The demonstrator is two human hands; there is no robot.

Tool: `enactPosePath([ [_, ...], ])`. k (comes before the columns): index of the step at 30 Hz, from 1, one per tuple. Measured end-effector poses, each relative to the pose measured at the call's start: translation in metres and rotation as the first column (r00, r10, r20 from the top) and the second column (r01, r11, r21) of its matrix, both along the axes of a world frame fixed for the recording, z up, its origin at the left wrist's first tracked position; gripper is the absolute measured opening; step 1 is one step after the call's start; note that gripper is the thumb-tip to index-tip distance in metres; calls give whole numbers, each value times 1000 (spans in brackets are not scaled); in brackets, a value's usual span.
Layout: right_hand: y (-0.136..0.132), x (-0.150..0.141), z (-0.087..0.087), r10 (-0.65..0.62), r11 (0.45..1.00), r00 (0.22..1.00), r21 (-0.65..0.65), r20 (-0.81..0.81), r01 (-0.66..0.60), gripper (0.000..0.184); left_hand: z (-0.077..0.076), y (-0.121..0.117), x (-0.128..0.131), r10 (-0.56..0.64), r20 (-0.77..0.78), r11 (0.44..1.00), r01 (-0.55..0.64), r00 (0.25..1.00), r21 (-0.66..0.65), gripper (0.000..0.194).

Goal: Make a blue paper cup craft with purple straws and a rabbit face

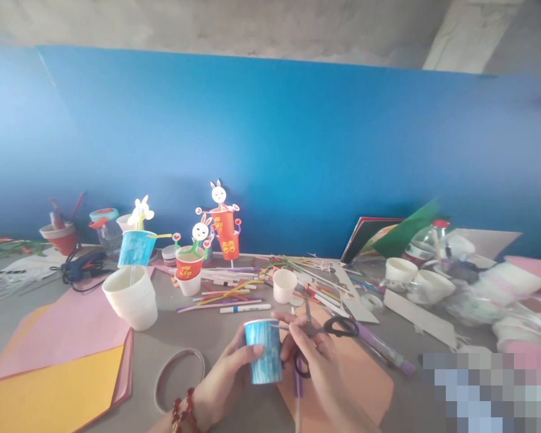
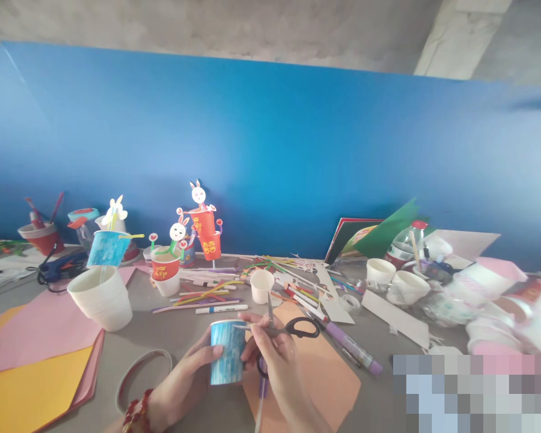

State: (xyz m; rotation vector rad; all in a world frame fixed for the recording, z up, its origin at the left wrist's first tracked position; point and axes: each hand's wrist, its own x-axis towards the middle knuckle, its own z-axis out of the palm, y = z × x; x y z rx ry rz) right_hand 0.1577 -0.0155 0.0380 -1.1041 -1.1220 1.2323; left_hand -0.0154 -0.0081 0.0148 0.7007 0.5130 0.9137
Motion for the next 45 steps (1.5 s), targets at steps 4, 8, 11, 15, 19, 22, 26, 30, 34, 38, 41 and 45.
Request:
enactPosePath([
  [4, 0, 0, -2, 24, 1000, 999, -14, -28, -24, 45, 0, -1, 0, -54, 44, 998, 52, 998, 33, 42],
  [8, 5, 1, -10, 50, 998, 993, -36, -110, -54, 44, 0, -2, -2, 31, -91, 998, -26, 995, 49, 43],
  [11, 9, 2, -18, 23, 998, 989, -60, -149, -32, 43, 1, 0, -3, 156, -211, 986, -139, 965, 94, 38],
  [15, 12, 1, -24, -16, 991, 988, -135, -154, -5, 47, -2, 5, -4, 253, -279, 967, -231, 926, 110, 25],
  [19, 11, -1, -25, -16, 987, 991, -158, -133, -5, 47, -7, 8, -4, 225, -281, 974, -206, 933, 94, 20],
  [22, 11, -2, -25, -6, 989, 994, -149, -112, -10, 47, -7, 8, -5, 204, -281, 976, -171, 938, 139, 20],
  [26, 10, 0, -20, 26, 995, 997, -96, -72, -33, 45, -4, 8, -7, 225, -303, 960, -159, 926, 229, 18],
  [30, 7, 0, -13, 34, 999, 999, 16, -30, -33, 42, -2, 9, -7, 252, -331, 939, -148, 909, 310, 25],
  [34, 2, 0, -12, 58, 994, 997, 86, 52, -62, 38, -4, 11, -6, 288, -374, 912, -133, 881, 389, 35],
  [38, -4, -2, -15, 4, 985, 992, 172, 125, -25, 34, -7, 11, -8, 376, -427, 863, -142, 822, 485, 32],
  [41, -6, -3, -19, -26, 971, 984, 240, 176, -17, 29, -6, 10, -9, 424, -461, 835, -140, 780, 531, 27],
  [45, -6, -1, -27, -21, 954, 971, 294, 237, -51, 23, -4, 8, -9, 445, -479, 816, -123, 757, 564, 25],
])
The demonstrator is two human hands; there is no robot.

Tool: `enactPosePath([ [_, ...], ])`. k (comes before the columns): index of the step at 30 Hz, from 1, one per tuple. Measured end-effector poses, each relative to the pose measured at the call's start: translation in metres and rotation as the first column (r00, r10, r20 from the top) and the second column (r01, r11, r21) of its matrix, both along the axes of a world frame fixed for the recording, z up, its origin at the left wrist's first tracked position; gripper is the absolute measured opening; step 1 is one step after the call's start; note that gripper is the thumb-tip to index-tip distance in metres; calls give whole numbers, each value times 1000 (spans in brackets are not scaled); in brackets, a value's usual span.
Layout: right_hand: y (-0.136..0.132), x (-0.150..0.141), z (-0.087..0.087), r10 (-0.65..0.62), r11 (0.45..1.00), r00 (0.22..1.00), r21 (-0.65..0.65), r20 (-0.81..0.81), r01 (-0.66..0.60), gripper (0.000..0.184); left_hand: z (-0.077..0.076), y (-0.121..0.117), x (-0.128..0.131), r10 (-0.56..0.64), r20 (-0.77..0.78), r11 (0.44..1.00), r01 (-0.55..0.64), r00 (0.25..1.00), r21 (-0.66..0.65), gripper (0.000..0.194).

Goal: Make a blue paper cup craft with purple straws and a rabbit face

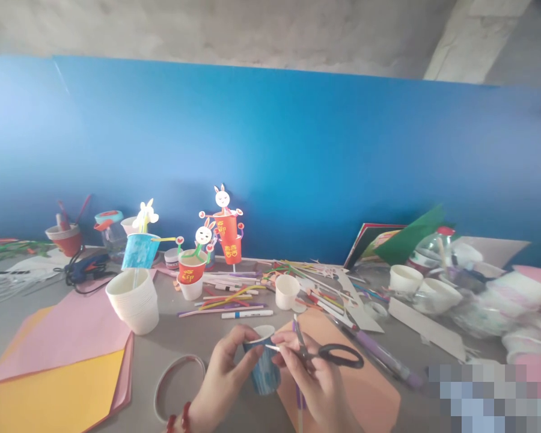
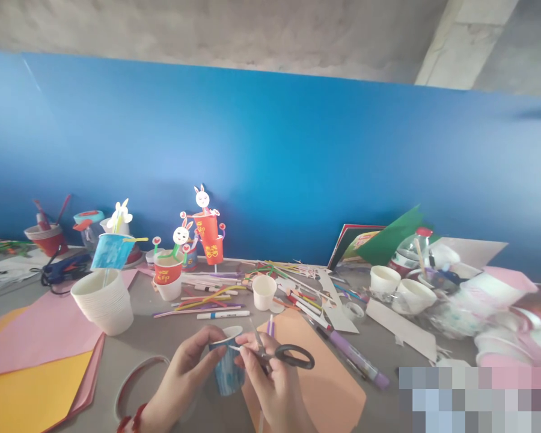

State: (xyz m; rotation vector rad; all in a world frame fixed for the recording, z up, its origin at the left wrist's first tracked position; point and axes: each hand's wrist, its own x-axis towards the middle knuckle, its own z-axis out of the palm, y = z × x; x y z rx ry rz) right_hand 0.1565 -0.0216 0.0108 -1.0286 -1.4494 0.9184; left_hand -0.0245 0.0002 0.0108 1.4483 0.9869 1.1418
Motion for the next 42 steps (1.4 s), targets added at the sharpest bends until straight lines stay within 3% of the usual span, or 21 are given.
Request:
enactPosePath([
  [6, 0, 4, -10, -51, 980, 980, 200, 191, 12, 17, 4, -2, 1, 30, -91, 997, -23, 995, 76, 21],
  [11, -1, 1, 7, -202, 888, 898, 459, 392, 0, 12, 8, -3, -1, 87, -179, 981, -54, 980, 185, 16],
  [16, -3, -2, 14, -312, 836, 863, 546, 397, 51, 10, 8, -6, -1, 152, -274, 948, -61, 950, 312, 16],
  [19, -6, -5, 4, -303, 855, 892, 509, 335, 100, 14, 8, -7, 0, 202, -315, 900, -49, 927, 433, 14],
  [23, -11, -16, -11, -247, 928, 966, 307, 78, 213, 12, 12, -8, 0, 321, -333, 758, -29, 887, 651, 15],
  [27, -15, -30, -16, -254, 964, 952, 38, -173, 264, 21, 19, -10, 0, 410, -381, 655, 24, 829, 755, 22],
  [29, -15, -32, -16, -268, 962, 944, 5, -191, 274, 25, 20, -11, -1, 429, -382, 631, 31, 819, 775, 24],
  [31, -14, -28, -14, -252, 963, 959, 60, -128, 261, 25, 20, -11, -1, 414, -362, 665, -6, 836, 747, 20],
  [35, -11, -14, -3, -188, 931, 970, 343, 153, 126, 16, 18, -8, -1, 279, -336, 860, -78, 900, 504, 14],
  [37, -9, -9, 2, -191, 895, 947, 443, 259, 59, 18, 18, -6, -1, 216, -349, 925, -76, 912, 374, 15],
  [40, -9, -9, 4, -188, 893, 927, 449, 324, 24, 19, 17, -7, 0, 223, -363, 927, -82, 905, 367, 14],
  [42, -11, -14, 2, -211, 918, 941, 386, 265, 97, 19, 18, -8, 0, 284, -374, 865, -67, 883, 498, 14],
])
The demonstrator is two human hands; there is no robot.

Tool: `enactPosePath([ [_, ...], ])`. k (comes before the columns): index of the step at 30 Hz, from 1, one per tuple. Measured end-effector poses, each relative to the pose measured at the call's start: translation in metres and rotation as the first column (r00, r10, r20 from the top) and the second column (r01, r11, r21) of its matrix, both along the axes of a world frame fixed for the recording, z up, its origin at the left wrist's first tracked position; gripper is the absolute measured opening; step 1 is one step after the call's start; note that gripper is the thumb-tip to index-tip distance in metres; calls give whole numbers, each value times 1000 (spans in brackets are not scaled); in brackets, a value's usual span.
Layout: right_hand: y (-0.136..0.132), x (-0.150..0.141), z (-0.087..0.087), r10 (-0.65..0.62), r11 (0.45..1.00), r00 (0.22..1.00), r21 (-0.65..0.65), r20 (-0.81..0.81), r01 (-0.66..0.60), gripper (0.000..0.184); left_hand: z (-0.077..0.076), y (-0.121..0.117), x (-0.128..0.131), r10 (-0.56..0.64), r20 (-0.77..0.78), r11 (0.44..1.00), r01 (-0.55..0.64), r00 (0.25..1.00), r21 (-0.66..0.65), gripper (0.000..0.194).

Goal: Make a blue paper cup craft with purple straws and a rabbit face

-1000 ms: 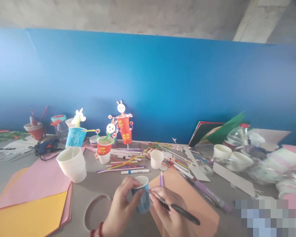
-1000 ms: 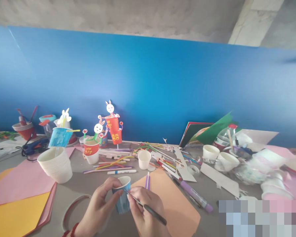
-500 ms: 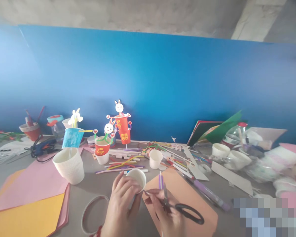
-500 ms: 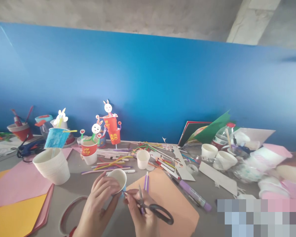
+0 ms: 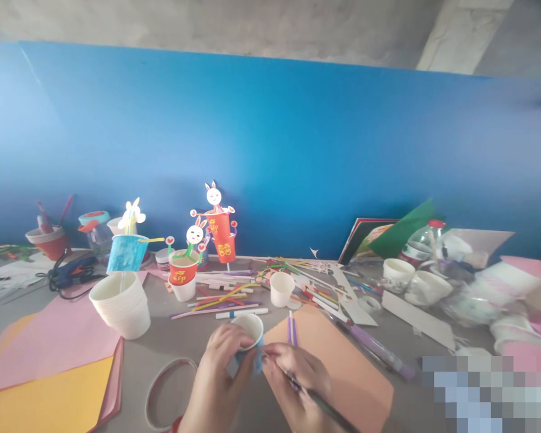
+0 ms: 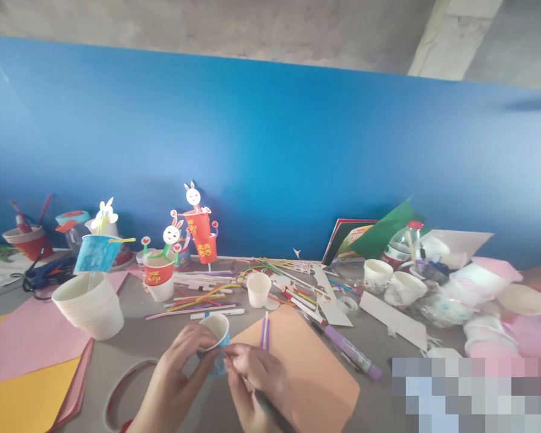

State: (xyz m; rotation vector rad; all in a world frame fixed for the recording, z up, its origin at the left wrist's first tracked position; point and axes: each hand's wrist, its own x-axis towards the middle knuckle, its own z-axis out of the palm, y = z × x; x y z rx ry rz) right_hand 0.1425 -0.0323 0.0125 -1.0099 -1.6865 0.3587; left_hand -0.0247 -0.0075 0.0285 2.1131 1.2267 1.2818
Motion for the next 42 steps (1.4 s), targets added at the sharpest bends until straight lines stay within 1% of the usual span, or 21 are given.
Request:
enactPosePath([
  [2, -2, -7, -4, -59, 994, 983, -96, -172, 43, 21, 1, -1, 0, 11, -89, 988, 3, 996, 157, 14],
  [4, -3, -13, -7, -102, 976, 938, -215, -331, 30, 27, 2, -3, 0, 37, -187, 962, 15, 982, 273, 18],
  [7, -2, -16, -11, -154, 941, 883, -338, -442, -5, 31, 4, -4, 2, 66, -273, 939, 33, 960, 342, 24],
  [8, -1, -14, -12, -148, 943, 887, -332, -437, -6, 30, 5, -3, 2, 63, -266, 943, 30, 962, 331, 22],
  [10, 1, -8, -13, -78, 972, 930, -233, -360, -9, 23, 5, -3, 2, 45, -197, 965, 8, 979, 262, 16],
  [13, 6, 5, -11, 74, 996, 992, -38, -103, -78, 15, 5, -1, 1, 32, -63, 999, -29, 998, 35, 17],
  [15, 8, 12, -8, 145, 989, 989, 35, 24, -146, 18, 6, 0, 0, 30, -35, 993, -34, 999, -115, 17],
  [17, 8, 14, -6, 172, 983, 983, 61, 68, -176, 19, 7, 1, -1, 27, -38, 984, -34, 999, -173, 15],
  [19, 7, 11, -6, 140, 990, 990, 15, 14, -140, 17, 7, 0, -1, 35, -48, 993, -40, 998, -112, 14],
  [21, 4, 4, -7, 67, 993, 984, -82, -163, -81, 16, 9, -2, 0, 40, -86, 998, -36, 995, 48, 13],
  [23, 3, -6, -9, -33, 979, 919, -198, -392, -50, 24, 10, -4, 0, 49, -174, 972, -7, 983, 237, 13],
  [25, 1, -14, -11, -111, 959, 825, -276, -554, -56, 32, 13, -6, 0, 72, -278, 929, 37, 958, 369, 20],
  [27, 1, -18, -13, -151, 950, 770, -307, -620, -62, 36, 16, -7, 0, 95, -321, 902, 54, 942, 428, 25],
  [28, 1, -18, -13, -159, 950, 765, -309, -624, -54, 37, 18, -7, 1, 93, -318, 901, 57, 943, 430, 25],
  [30, 1, -14, -11, -157, 956, 806, -294, -571, -23, 35, 22, -6, 2, 66, -275, 932, 39, 959, 359, 19],
  [31, 2, -11, -10, -142, 963, 841, -270, -523, -6, 33, 24, -5, 3, 47, -246, 960, 25, 968, 280, 17],
  [33, 4, -4, -6, -59, 987, 921, -163, -385, -5, 26, 28, -2, 3, 15, -184, 999, -6, 983, 53, 16],
  [35, 6, 3, -2, 29, 999, 974, -18, -223, -34, 23, 32, 2, 4, -12, -122, 985, -9, 992, -172, 20],
  [37, 7, 6, 2, 34, 996, 991, 82, -131, -23, 24, 34, 5, 5, -43, -75, 956, 19, 996, -292, 20],
  [39, 7, 4, 3, -18, 997, 984, 70, -175, 31, 25, 36, 6, 7, -47, -75, 963, 26, 996, -269, 21],
  [42, 7, -4, 0, -97, 993, 918, -105, -385, 61, 29, 35, 6, 12, -19, -213, 1000, 16, 977, -17, 22],
])
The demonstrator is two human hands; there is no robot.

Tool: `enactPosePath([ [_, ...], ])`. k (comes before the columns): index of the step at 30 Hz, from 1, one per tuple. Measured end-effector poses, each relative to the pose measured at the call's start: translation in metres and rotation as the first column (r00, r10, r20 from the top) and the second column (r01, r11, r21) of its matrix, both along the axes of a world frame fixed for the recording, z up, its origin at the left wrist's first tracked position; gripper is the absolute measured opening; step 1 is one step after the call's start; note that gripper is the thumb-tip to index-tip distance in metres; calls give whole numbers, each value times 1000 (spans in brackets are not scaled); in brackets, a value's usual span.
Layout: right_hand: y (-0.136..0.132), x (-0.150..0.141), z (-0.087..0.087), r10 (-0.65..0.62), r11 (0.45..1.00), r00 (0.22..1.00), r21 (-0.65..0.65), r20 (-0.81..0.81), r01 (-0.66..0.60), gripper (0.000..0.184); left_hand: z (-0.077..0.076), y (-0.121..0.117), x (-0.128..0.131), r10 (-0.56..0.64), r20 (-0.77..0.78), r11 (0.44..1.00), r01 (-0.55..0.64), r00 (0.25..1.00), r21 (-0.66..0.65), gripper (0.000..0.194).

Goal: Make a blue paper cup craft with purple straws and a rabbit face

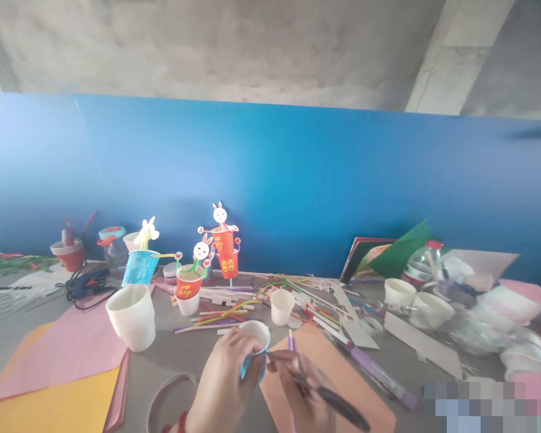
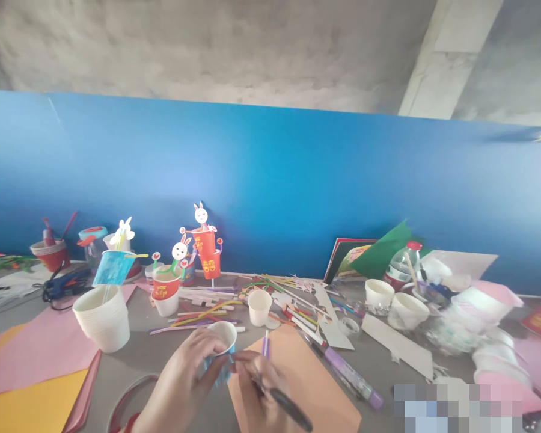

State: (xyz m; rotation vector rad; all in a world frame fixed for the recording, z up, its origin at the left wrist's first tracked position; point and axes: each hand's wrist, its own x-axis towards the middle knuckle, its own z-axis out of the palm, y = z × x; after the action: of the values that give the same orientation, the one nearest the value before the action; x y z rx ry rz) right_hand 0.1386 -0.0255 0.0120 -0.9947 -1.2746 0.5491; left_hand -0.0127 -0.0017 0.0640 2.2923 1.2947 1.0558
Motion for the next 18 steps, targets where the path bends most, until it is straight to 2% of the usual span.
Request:
enactPosePath([
  [3, 3, -3, -7, -9, 991, 966, -133, -257, -27, 32, -1, -1, 5, -3, -181, 947, 61, 983, 316, 19],
  [4, 5, -2, -9, 0, 987, 949, -153, -316, -51, 32, -2, -1, 6, 8, -219, 918, 79, 976, 389, 19],
  [6, 9, 3, -13, 36, 981, 933, -167, -357, -102, 31, -2, 0, 9, 25, -254, 887, 96, 967, 451, 20],
  [9, 13, 12, -15, 65, 991, 979, -101, -194, -86, 26, -1, 3, 10, 10, -213, 938, 65, 977, 342, 21],
  [12, 16, 18, -15, 18, 997, 997, 76, 71, -23, 21, 3, 11, 10, 8, -63, 1000, -7, 998, 26, 19],
  [14, 20, 21, -16, -31, 982, 981, 186, 193, -6, 22, 5, 16, 8, 2, 26, 987, 2, 1000, -161, 18],
  [16, 22, 23, -16, -31, 972, 967, 233, 253, -30, 24, 6, 19, 7, -15, 67, 970, 31, 998, -241, 19],
  [18, 22, 25, -15, 2, 973, 965, 221, 260, -62, 23, 4, 18, 7, -15, 48, 980, 25, 999, -197, 20],
])
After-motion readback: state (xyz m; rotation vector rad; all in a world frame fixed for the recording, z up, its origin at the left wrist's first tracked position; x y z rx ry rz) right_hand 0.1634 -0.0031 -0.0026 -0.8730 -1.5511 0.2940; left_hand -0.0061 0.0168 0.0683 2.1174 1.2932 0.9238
